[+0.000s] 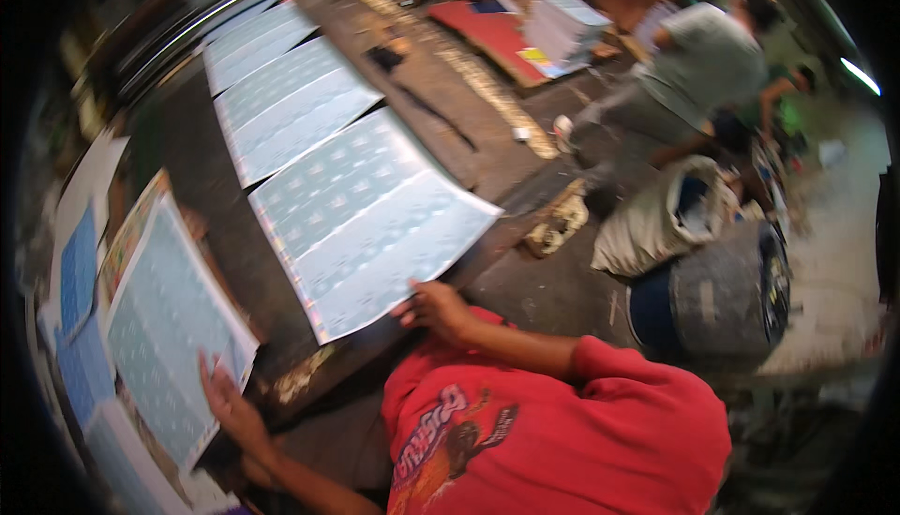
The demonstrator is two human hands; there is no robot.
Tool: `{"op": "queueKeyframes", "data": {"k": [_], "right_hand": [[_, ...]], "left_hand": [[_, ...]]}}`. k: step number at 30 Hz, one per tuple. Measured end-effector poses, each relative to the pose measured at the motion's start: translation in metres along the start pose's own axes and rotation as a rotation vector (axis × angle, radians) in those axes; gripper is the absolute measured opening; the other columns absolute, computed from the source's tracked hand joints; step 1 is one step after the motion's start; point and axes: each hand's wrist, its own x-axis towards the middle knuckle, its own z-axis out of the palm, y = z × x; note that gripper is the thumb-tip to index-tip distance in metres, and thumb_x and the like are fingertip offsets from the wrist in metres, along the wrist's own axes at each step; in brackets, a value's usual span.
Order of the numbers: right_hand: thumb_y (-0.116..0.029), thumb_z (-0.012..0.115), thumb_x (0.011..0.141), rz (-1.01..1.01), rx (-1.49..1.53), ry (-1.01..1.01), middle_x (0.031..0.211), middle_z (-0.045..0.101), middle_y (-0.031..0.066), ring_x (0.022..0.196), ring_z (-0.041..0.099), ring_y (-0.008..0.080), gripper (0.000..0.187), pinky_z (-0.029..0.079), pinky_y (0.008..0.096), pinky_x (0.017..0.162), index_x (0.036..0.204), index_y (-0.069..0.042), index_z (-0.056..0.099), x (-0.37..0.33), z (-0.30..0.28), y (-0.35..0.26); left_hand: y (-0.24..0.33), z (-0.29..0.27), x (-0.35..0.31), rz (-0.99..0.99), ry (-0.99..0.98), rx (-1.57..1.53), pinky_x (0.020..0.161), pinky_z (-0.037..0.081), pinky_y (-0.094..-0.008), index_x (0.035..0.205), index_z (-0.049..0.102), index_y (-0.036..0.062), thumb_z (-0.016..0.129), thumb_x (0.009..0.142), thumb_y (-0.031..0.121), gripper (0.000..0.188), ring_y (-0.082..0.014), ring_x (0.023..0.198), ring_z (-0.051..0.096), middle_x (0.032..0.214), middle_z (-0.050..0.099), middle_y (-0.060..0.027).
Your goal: The person stacks printed sheets of paper onto piles by hand on a workstation next to a printing machine.
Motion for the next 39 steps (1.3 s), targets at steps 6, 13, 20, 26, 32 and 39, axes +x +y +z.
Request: {"op": "queueKeyframes", "data": {"k": [6,13,20,26,32,39], "right_hand": [[-0.04,0.056,0.096,-0.162,0.035,0.119,0.11,0.065,0.0097,0.079,0.064,0.0146,0.052,0.053,0.0324,0.073,0.136,-0.011,0.038,-0.022,0.017,-0.009],[-0.041,0.069,0.088,-0.442,0.078,-0.738,0.104,0.066,0.0085,0.079,0.064,0.0166,0.056,0.05,0.031,0.079,0.124,0.0,0.055,-0.103,0.097,-0.117],[-0.036,0.073,0.085,-0.72,0.052,-1.171,0.081,0.065,0.0098,0.07,0.061,0.0251,0.034,0.046,0.0357,0.065,0.086,-0.003,0.068,-0.084,0.129,-0.182],[-0.025,0.069,0.086,-0.881,-1.152,-0.602,0.078,0.053,0.0086,0.073,0.053,0.0253,0.024,0.04,0.0391,0.065,0.075,-0.007,0.058,0.038,0.044,-0.139],[-0.035,0.065,0.088,-0.829,-1.677,-0.815,0.08,0.048,0.004,0.075,0.049,0.0214,0.024,0.036,0.0367,0.067,0.077,-0.015,0.056,0.067,-0.036,-0.102],[-0.033,0.061,0.089,-0.727,-1.727,-0.801,0.084,0.048,0.0011,0.078,0.049,0.0183,0.018,0.037,0.0332,0.069,0.081,-0.018,0.056,0.073,-0.034,-0.11]], "left_hand": [[0.032,0.022,0.005,0.077,0.165,0.229,0.104,0.04,-0.0373,0.147,0.035,0.0033,0.039,0.105,0.017,0.045,-0.0311,0.122,0.053,0.137,0.048,-0.0256],[0.016,0.028,0.006,0.161,0.231,0.338,0.101,0.044,-0.0369,0.141,0.043,-0.0009,0.038,0.105,0.018,0.041,-0.0312,0.117,0.056,0.132,0.054,-0.0241],[0.002,0.034,0.008,0.117,0.331,0.371,0.099,0.046,-0.0378,0.131,0.052,-0.0059,0.039,0.105,0.02,0.039,-0.03,0.115,0.058,0.128,0.056,-0.0248],[0.019,0.046,0.009,0.049,0.262,0.594,0.101,0.044,-0.0396,0.123,0.057,-0.0083,0.044,0.104,0.017,0.034,-0.0278,0.115,0.059,0.122,0.062,-0.0202],[0.027,0.036,0.01,0.191,0.09,1.023,0.101,0.044,-0.0529,0.106,0.063,-0.008,0.045,0.102,0.029,0.042,-0.0411,0.108,0.062,0.113,0.065,-0.0235],[0.036,0.047,0.02,0.206,-0.031,1.159,0.103,0.041,-0.0548,0.128,0.048,-0.0062,0.035,0.103,0.03,0.046,-0.0438,0.11,0.059,0.114,0.059,-0.0279]]}}
